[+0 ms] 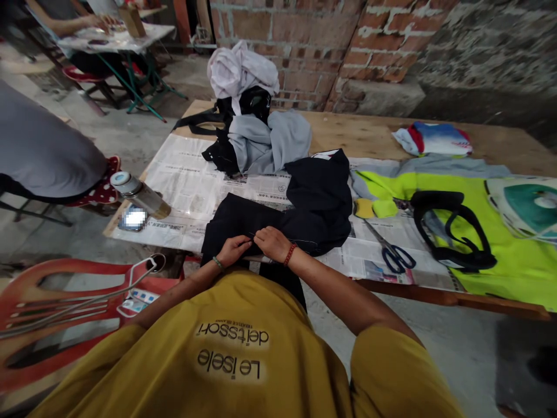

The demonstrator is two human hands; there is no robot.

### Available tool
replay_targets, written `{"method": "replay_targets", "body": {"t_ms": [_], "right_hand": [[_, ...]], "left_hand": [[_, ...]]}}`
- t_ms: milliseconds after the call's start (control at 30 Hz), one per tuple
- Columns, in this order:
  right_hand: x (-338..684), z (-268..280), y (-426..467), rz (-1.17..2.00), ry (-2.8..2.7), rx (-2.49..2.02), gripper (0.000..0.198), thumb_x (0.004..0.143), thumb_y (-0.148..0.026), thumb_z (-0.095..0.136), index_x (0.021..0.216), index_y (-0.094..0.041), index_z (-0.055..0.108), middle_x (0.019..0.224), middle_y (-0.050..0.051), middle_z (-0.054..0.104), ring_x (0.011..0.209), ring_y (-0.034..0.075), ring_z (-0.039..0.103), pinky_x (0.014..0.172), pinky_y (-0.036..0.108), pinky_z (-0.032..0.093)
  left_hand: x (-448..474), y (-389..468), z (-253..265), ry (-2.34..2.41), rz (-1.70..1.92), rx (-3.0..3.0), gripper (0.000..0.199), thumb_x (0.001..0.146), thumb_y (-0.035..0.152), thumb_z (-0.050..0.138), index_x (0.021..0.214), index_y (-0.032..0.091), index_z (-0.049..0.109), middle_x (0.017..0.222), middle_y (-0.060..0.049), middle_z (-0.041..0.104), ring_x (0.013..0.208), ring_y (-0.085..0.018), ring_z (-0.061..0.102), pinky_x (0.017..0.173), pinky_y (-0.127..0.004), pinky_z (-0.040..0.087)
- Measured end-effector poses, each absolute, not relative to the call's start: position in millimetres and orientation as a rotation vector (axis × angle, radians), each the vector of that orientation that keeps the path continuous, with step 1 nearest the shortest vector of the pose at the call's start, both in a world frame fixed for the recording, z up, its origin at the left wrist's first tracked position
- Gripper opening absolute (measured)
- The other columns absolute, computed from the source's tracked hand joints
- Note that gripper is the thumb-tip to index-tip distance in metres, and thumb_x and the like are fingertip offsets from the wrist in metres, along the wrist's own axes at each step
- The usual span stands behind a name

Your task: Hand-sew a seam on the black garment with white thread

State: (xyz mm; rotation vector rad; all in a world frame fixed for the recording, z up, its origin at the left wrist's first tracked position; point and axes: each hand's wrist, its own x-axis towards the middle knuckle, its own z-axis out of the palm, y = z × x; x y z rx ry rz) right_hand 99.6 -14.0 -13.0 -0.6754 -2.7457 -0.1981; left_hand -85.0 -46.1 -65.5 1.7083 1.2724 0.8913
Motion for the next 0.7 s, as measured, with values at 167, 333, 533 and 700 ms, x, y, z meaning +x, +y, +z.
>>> {"method": "replay_targets", "body": {"t_ms": [167, 333, 533, 700], "right_hand": [[111.8, 11.9, 14.6, -0.362, -2.697, -0.616, 0.025, 0.088, -0.011, 0.04, 0.074, -0.014, 0.061, 0.068, 0.004, 0.054, 0.066, 0.015, 0.042, 0.065, 0.03, 0.029], [138.2, 73.5, 60.5, -0.602, -2.609, -0.754, 0.026, 0.09, -0.013, 0.038, 0.078, -0.014, 0.06, 0.073, 0.006, 0.056, 0.069, 0.016, 0.045, 0.066, 0.031, 0.032], [163.5, 146.2, 98.3, -0.769, -2.521, -1.011, 0.029, 0.093, -0.018, 0.035, 0.073, -0.015, 0.057, 0.072, 0.006, 0.052, 0.073, 0.015, 0.046, 0.069, 0.031, 0.037], [184.9, 197.2, 110.8, -0.954, -2.509, -1.27, 0.033, 0.092, -0.016, 0.031, 0.084, -0.007, 0.062, 0.088, 0.016, 0.057, 0.089, 0.019, 0.052, 0.075, 0.035, 0.04]], "left_hand": [[-85.4, -46.1, -66.0, 1.313, 0.862, 1.686, 0.022, 0.082, 0.032, 0.054, 0.08, 0.014, 0.066, 0.071, 0.0, 0.063, 0.066, -0.01, 0.053, 0.063, -0.019, 0.042], [-84.5, -46.0, -67.8, 1.344, 0.861, 1.648, 0.02, 0.08, 0.03, 0.056, 0.084, 0.014, 0.068, 0.073, 0.0, 0.064, 0.067, -0.01, 0.055, 0.063, -0.019, 0.042], [-84.2, -46.2, -65.3, 1.347, 0.859, 1.639, 0.022, 0.08, 0.031, 0.056, 0.085, 0.014, 0.068, 0.075, 0.0, 0.066, 0.068, -0.011, 0.056, 0.064, -0.02, 0.044], [-85.3, -46.3, -64.3, 1.339, 0.85, 1.648, 0.023, 0.08, 0.033, 0.055, 0.085, 0.014, 0.068, 0.074, -0.001, 0.066, 0.067, -0.011, 0.055, 0.063, -0.02, 0.043]]}}
